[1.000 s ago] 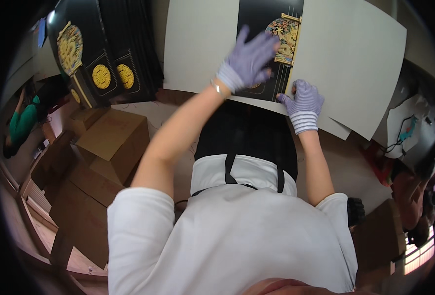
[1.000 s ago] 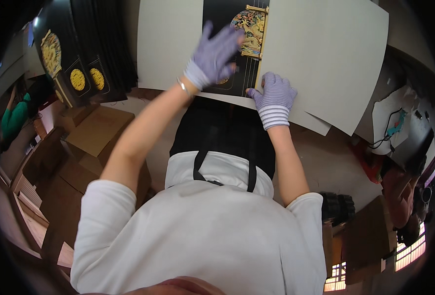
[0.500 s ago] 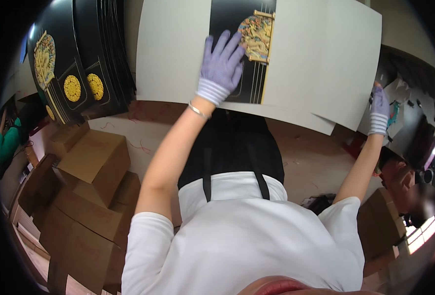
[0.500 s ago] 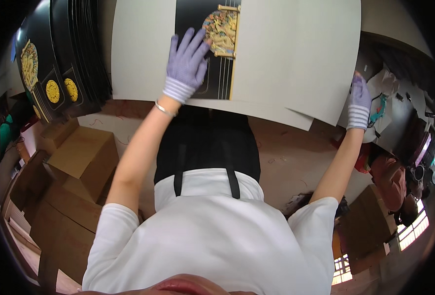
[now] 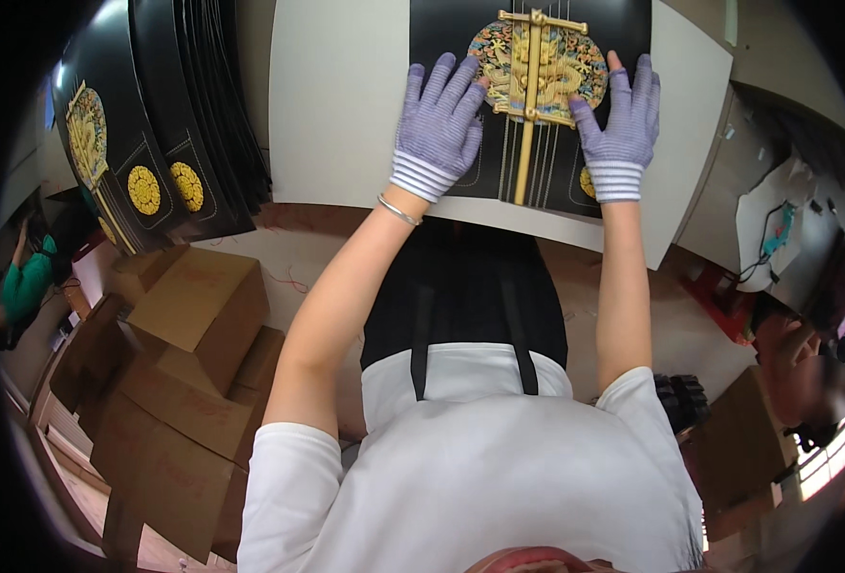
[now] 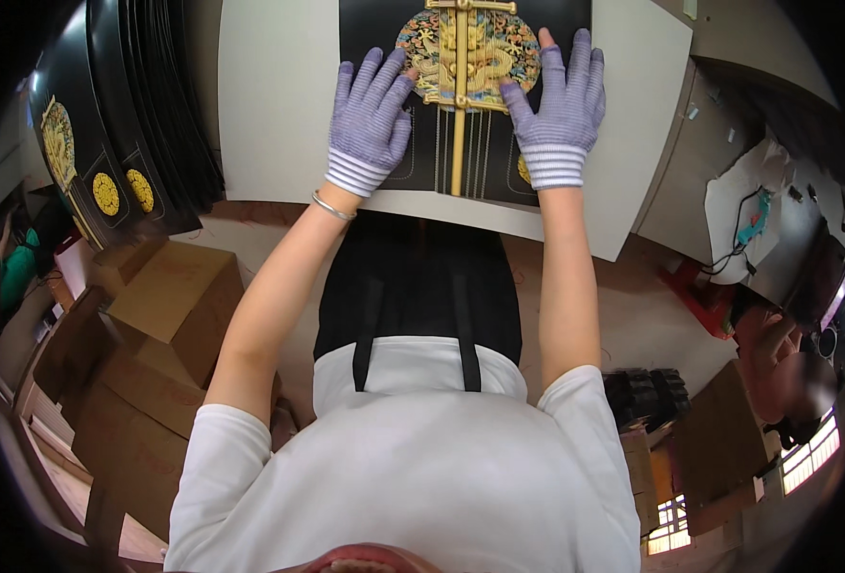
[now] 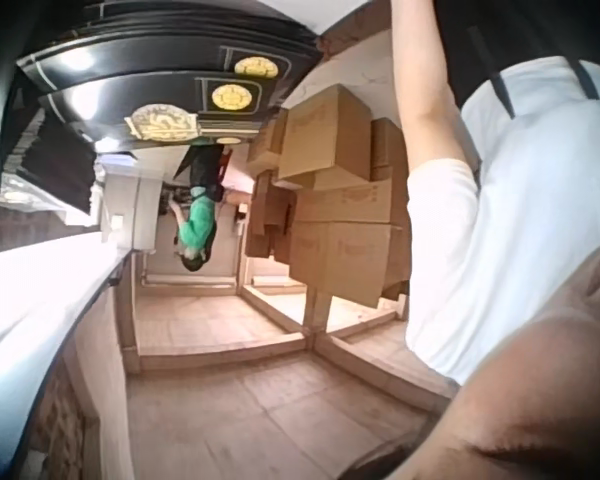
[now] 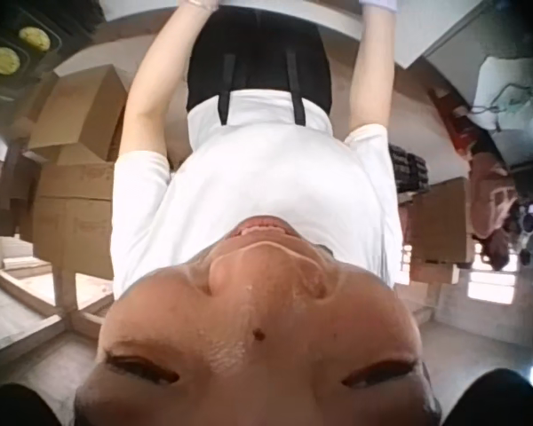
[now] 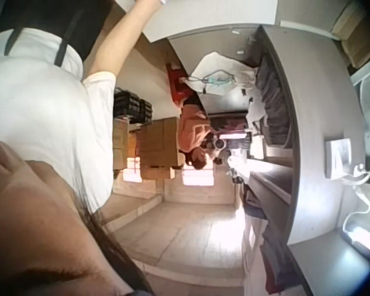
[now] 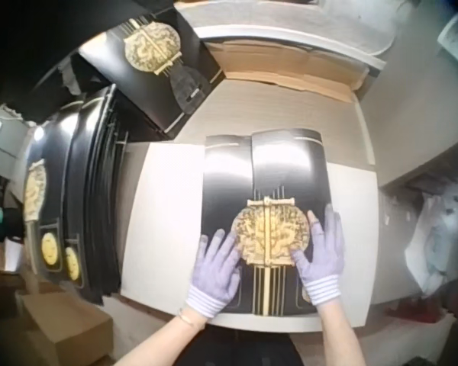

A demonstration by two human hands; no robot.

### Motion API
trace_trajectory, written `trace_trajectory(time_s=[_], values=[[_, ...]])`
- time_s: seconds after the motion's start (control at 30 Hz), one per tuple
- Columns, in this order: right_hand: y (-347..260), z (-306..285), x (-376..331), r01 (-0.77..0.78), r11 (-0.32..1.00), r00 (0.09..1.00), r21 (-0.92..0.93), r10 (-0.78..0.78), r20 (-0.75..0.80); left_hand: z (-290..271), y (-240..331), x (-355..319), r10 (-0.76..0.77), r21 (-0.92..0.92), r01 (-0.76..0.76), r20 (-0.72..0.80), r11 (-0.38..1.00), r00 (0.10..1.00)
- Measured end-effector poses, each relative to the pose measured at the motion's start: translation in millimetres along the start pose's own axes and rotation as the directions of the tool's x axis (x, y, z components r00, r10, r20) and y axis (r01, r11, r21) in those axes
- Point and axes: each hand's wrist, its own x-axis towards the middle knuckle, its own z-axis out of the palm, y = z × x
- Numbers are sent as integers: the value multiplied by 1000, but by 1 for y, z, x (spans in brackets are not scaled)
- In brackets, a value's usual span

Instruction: Assembling and stacking large black gift boxes with gold decorative emblems in a manufacturing setting.

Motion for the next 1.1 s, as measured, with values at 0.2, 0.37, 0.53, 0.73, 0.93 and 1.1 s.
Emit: trace_trajectory(time_s=[0.2, 0.37, 0.53, 0.73, 0.93, 1.1], values=[[11, 9, -2, 60, 997, 998, -55, -60, 0, 0, -4, -2, -12, 6, 12, 8, 1000, 1000], [9, 11, 0, 87, 996, 995, -30, -88, -44, 2, -4, -1, -31, -28, 31, 8, 999, 999], [11, 13, 1, 132, 988, 989, -76, -136, -60, 4, -5, -2, -31, -17, 30, -17, 999, 999], [-1, -1, -2, 89, 989, 986, -114, -104, -129, -15, 14, 15, 74, 48, -88, 239, 995, 968], [0, 4, 0, 68, 996, 993, -66, -73, -90, 4, 16, 27, 112, -37, -108, 148, 993, 983], [-2, 4, 15, 126, 982, 988, -139, -136, -67, 9, 17, 30, 136, 6, -139, 174, 990, 975]])
